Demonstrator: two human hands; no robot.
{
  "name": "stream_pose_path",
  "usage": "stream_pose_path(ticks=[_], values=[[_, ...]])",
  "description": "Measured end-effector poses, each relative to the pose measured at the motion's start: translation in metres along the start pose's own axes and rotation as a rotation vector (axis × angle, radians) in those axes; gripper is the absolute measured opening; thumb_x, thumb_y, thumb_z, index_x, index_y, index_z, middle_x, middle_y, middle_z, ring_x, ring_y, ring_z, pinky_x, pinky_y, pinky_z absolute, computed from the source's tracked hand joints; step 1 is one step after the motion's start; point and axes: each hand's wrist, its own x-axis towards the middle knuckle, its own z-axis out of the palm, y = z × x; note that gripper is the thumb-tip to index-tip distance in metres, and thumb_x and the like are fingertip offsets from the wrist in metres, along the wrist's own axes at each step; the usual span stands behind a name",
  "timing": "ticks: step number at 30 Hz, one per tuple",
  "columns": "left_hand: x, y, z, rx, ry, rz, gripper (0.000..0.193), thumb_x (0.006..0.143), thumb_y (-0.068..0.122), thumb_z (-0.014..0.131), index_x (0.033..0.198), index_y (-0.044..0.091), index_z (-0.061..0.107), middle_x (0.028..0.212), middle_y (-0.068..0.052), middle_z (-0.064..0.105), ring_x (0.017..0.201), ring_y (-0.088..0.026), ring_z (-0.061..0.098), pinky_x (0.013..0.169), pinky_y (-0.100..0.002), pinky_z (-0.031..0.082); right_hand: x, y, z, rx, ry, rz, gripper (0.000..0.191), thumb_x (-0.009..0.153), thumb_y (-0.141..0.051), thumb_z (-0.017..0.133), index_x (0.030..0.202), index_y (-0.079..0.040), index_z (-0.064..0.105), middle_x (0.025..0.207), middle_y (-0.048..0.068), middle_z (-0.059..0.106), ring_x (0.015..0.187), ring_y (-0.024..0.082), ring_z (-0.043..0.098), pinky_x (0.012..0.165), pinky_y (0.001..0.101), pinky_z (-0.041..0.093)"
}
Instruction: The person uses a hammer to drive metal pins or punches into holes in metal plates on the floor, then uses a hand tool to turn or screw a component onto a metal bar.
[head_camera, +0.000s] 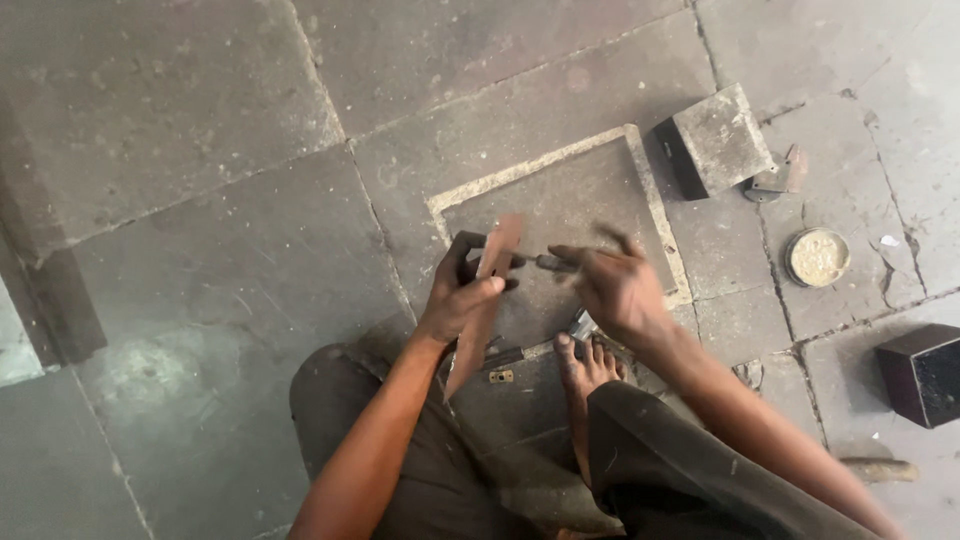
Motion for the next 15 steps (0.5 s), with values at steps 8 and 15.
stream_pose_path(ticks=[8,15], values=[[0.006,-0.01,-0.005,0.112,0.117,0.054,0.053,0.083,0.014,0.077,0.13,0.002,0.055,0.111,-0.011,0.067,0.102,-0.019,0.068,0.092,-0.034,0.056,0.0,-0.021,0.01,0.329,0.059,0.433,0.049,0.106,-0.039,0.049,0.134,-0.001,0.058,0.107,0.029,0.073,0.089,0.035,0.073,0.082,0.0436,0.059],[0.004,-0.006,-0.008,0.001,-0.003,0.008,0.05,0.085,0.012,0.073,0.13,0.003,0.053,0.117,-0.007,0.067,0.108,-0.017,0.066,0.099,-0.037,0.057,-0.018,-0.01,0.007,-0.252,0.033,-0.01,0.058,0.111,-0.044,0.044,0.136,0.006,0.061,0.122,0.038,0.066,0.108,0.05,0.061,0.102,0.0553,0.045]])
